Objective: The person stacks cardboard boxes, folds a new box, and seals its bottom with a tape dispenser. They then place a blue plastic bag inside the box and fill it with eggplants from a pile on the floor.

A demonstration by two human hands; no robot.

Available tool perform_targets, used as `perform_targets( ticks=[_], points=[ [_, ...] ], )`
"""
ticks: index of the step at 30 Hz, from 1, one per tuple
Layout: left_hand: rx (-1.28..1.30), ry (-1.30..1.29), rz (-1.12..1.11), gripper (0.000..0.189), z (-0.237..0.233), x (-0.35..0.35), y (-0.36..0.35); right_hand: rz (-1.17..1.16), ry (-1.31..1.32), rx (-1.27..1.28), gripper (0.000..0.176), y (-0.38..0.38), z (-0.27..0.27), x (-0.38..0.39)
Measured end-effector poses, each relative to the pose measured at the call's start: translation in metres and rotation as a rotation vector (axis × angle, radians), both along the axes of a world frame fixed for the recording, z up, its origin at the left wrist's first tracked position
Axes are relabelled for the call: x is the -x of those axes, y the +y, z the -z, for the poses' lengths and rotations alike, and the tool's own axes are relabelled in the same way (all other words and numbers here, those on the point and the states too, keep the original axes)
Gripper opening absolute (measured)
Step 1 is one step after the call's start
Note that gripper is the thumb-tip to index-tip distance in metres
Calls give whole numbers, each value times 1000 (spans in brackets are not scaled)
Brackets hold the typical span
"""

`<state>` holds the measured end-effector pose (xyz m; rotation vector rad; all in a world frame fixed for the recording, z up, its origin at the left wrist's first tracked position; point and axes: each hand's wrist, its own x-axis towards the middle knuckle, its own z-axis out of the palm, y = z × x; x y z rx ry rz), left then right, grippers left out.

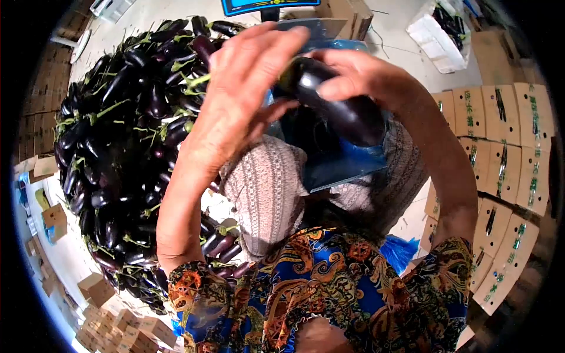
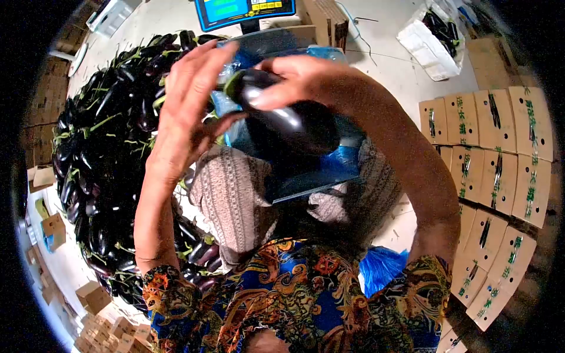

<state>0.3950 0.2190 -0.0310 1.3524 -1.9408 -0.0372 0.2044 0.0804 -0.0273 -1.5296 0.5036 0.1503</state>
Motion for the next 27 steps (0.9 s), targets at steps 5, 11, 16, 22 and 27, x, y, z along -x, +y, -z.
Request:
perform_targets(
  ticks=[5, 11, 16, 22, 27],
  points=[
    [-330, 809, -304, 41, 52, -30, 41, 195, 247, 467, 76, 5, 23, 50],
    [-636, 960, -610, 30, 165, -50, 118, -1, 368, 964, 59, 15, 79, 52],
    [-669, 1117, -592, 27, 244, -35, 190, -94, 595, 1163, 51, 22, 102, 25],
    [-783, 1083, -774, 29, 280, -9, 263, -410, 260, 1546, 44, 16, 167, 40],
    [-851, 998, -987, 29, 267, 17, 336, -499, 425, 1548, 33, -3, 211, 55]
  ],
)
